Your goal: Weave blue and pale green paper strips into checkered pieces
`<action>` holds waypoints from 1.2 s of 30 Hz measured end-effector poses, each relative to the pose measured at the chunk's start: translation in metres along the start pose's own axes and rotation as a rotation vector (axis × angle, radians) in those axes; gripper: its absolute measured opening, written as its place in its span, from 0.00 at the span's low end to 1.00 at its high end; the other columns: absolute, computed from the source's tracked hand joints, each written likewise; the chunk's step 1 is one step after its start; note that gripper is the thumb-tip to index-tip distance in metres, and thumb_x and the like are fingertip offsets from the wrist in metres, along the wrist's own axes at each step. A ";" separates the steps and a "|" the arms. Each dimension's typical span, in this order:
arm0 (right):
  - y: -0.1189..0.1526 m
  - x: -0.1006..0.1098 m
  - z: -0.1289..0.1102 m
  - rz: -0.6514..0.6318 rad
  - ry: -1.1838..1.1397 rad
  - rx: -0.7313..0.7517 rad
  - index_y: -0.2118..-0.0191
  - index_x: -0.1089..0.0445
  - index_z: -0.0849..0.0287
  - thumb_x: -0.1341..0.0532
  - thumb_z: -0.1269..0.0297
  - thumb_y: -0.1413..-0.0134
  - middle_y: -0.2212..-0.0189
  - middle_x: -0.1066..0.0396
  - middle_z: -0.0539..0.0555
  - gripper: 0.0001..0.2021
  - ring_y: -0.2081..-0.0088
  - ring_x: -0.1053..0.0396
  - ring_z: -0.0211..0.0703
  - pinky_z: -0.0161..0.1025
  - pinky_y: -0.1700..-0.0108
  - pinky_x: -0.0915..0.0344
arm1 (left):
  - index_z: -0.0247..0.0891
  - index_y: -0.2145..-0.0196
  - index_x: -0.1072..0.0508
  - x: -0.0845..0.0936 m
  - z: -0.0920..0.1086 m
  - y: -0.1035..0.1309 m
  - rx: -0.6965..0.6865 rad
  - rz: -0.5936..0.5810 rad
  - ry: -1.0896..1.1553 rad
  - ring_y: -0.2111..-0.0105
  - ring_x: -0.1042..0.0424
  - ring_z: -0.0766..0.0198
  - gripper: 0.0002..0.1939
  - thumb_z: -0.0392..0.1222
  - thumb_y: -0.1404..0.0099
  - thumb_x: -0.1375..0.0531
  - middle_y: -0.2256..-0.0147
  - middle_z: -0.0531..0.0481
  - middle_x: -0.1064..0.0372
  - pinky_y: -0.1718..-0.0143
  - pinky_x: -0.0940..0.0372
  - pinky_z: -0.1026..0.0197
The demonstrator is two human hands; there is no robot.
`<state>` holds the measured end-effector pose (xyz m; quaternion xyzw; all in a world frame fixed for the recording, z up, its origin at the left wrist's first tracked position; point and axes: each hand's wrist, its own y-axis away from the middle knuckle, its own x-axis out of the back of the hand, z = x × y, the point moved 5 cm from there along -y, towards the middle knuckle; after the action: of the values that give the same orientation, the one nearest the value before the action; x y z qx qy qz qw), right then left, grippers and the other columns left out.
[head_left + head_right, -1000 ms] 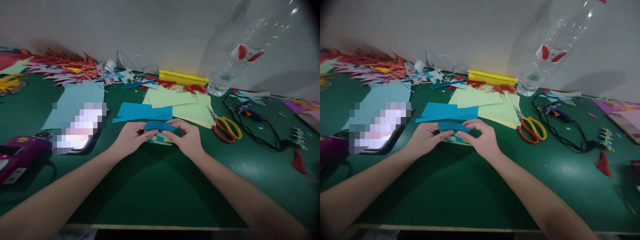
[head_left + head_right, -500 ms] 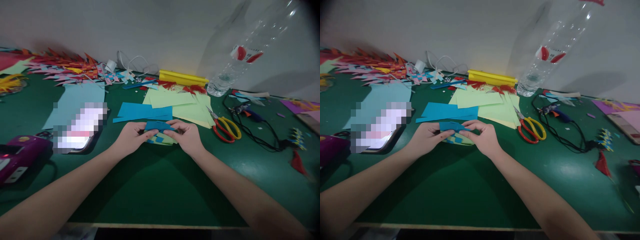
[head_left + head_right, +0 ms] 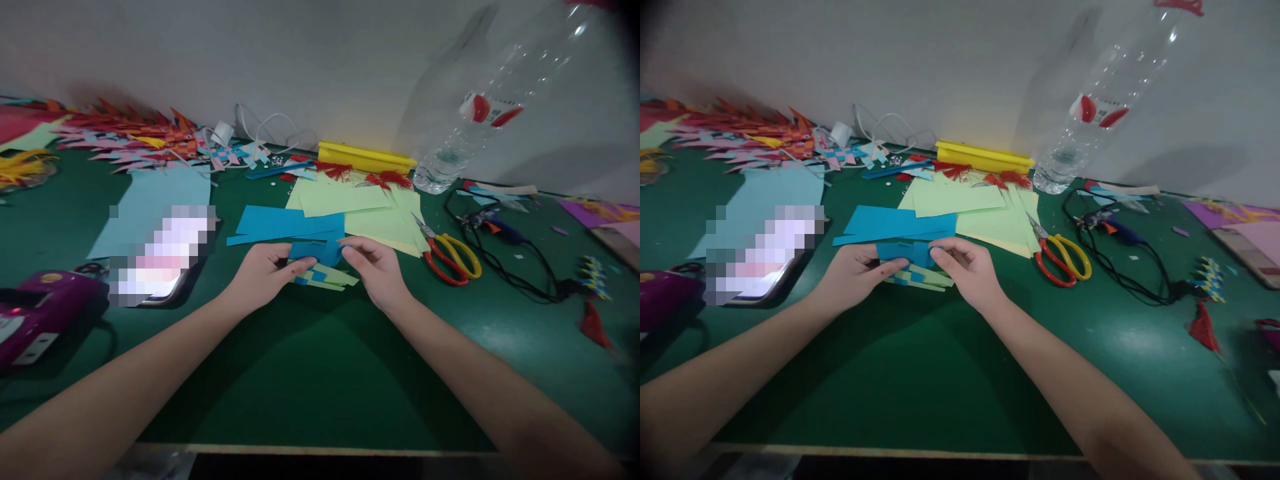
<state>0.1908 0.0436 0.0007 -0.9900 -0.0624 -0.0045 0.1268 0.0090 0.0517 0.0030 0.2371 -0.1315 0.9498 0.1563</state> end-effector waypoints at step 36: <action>0.007 -0.006 -0.015 0.040 0.342 0.216 0.70 0.28 0.54 0.36 0.62 0.49 0.66 0.25 0.49 0.03 0.61 0.28 0.42 0.43 0.57 0.30 | 0.36 0.75 0.26 -0.001 0.001 0.001 0.018 0.007 -0.012 0.80 0.39 0.68 0.16 0.52 0.40 0.40 0.80 0.54 0.35 0.80 0.47 0.66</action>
<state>0.1859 0.0324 0.0133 -0.9565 -0.0205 -0.1635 0.2409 0.0098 0.0503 0.0029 0.2436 -0.1249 0.9500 0.1500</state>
